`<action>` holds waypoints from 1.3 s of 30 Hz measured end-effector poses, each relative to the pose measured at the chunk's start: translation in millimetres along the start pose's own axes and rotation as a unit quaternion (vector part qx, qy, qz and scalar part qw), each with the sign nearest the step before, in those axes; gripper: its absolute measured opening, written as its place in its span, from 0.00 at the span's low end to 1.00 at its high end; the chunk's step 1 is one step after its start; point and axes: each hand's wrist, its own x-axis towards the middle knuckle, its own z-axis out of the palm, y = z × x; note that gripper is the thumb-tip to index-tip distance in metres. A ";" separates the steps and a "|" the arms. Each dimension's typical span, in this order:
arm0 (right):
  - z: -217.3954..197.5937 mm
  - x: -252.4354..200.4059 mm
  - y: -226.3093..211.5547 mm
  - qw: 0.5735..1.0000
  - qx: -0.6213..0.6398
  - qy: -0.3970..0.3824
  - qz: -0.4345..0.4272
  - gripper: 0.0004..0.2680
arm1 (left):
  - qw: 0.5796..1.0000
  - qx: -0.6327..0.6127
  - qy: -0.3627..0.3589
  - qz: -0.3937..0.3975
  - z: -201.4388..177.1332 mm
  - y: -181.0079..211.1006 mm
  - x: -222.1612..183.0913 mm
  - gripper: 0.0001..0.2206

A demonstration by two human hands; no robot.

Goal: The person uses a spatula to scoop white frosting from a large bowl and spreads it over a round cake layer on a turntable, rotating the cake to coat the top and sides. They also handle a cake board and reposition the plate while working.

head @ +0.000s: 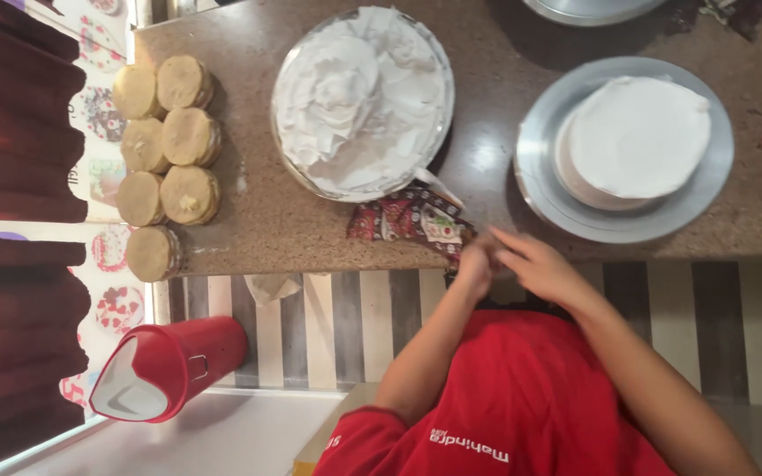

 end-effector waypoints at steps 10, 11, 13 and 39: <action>38.7 26.9 -50.1 0.870 -0.455 0.128 -0.141 0.21 | 0.968 0.249 -0.024 -0.009 -14.0 27.7 -23.6 0.12; 33.8 -2.1 -54.0 0.897 -0.408 0.129 -0.115 0.19 | 0.957 0.283 -0.049 0.033 -7.4 25.6 -22.2 0.13; 14.7 -38.0 -48.0 0.919 -0.328 0.168 -0.139 0.18 | 0.965 0.258 -0.046 0.030 35.6 48.0 -13.3 0.14; -81.8 -122.5 0.3 0.883 -0.224 0.362 -0.196 0.17 | 0.981 0.165 -0.086 -0.056 105.7 43.7 -13.1 0.17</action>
